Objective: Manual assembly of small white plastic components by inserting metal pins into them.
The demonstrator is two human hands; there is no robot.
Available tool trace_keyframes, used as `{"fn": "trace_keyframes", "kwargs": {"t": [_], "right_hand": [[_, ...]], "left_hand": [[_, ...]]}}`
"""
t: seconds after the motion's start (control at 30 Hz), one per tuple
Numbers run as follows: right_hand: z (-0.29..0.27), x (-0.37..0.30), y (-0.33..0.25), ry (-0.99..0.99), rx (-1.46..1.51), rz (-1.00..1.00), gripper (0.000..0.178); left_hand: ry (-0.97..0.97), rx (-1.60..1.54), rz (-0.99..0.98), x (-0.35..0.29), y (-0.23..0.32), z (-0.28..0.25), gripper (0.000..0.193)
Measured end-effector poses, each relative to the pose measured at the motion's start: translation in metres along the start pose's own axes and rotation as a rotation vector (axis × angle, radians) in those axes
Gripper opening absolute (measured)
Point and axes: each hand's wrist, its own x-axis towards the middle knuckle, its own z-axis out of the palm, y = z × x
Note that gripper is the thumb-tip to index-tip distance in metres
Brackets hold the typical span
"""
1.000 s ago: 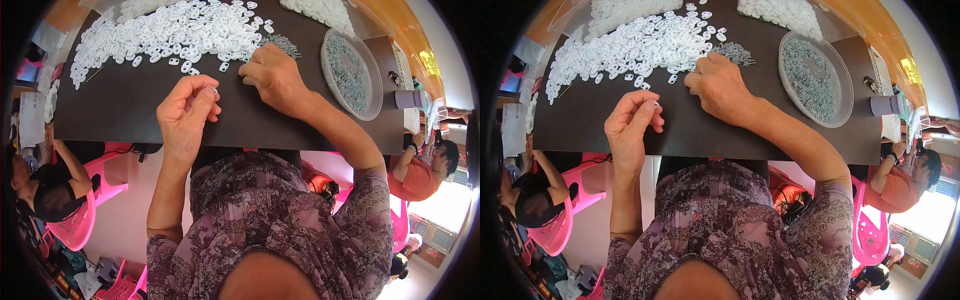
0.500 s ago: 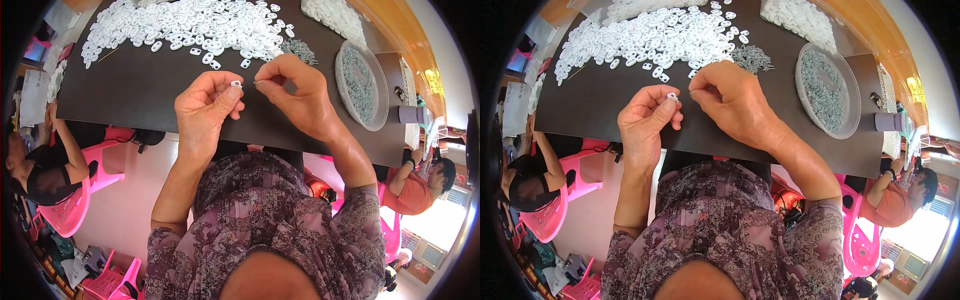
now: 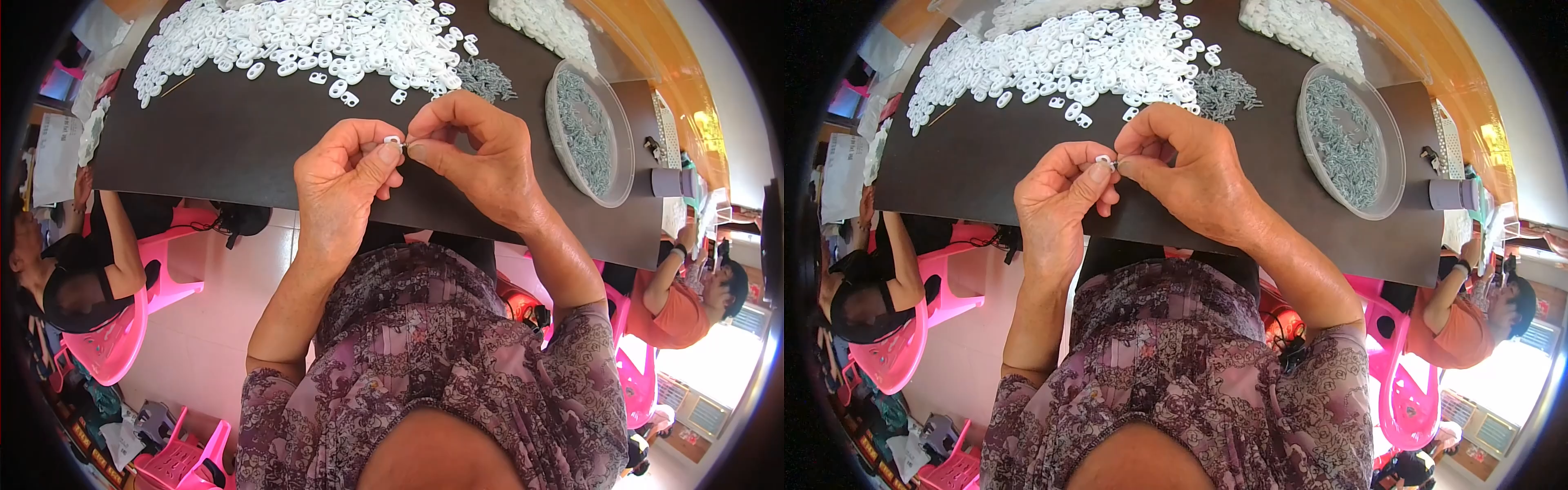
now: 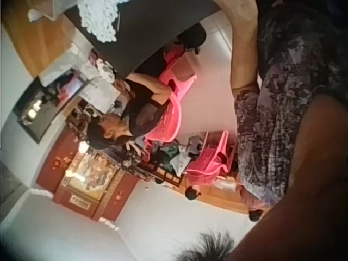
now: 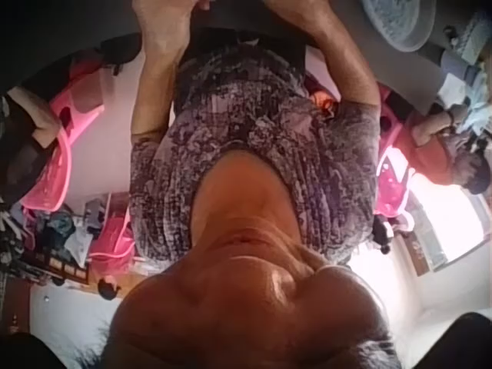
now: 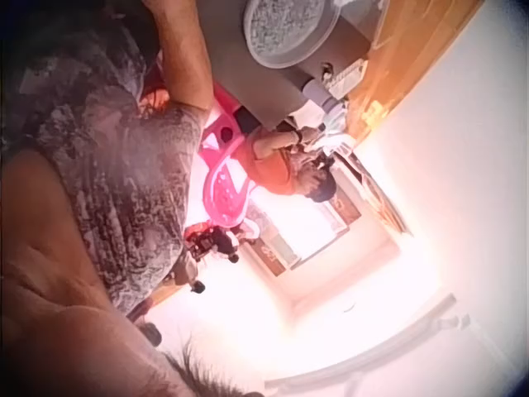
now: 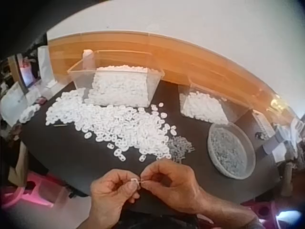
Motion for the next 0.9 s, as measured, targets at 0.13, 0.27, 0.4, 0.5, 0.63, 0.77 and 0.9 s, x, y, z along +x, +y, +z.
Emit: {"fn": "trace_keyframes", "kwargs": {"t": [0.13,0.27,0.4,0.5,0.63,0.77,0.9], "right_hand": [[0.0,0.0,-0.001,0.011,-0.002,-0.021,0.012],[0.0,0.0,-0.001,-0.008,0.0,0.019,0.014],[0.001,0.0,0.0,-0.008,-0.02,0.018,0.014],[0.001,0.0,-0.001,-0.027,-0.022,0.048,0.014],[0.005,0.0,0.005,-0.011,0.124,0.14,0.012],[0.01,0.0,0.007,0.021,0.256,0.19,0.012],[0.013,0.0,0.006,0.034,0.222,0.15,0.011]], "left_hand": [[-0.011,0.018,-0.002,0.0,0.0,0.0,0.013],[0.001,0.056,0.011,-0.001,-0.002,0.0,0.014],[0.021,0.115,0.056,-0.003,-0.004,0.001,0.014],[0.029,0.169,0.133,-0.005,-0.009,0.002,0.014],[0.052,0.179,0.127,-0.006,-0.013,0.002,0.005],[0.067,0.167,0.122,-0.006,-0.008,0.001,0.013],[0.088,0.146,0.14,-0.008,-0.012,0.002,0.007]]}}
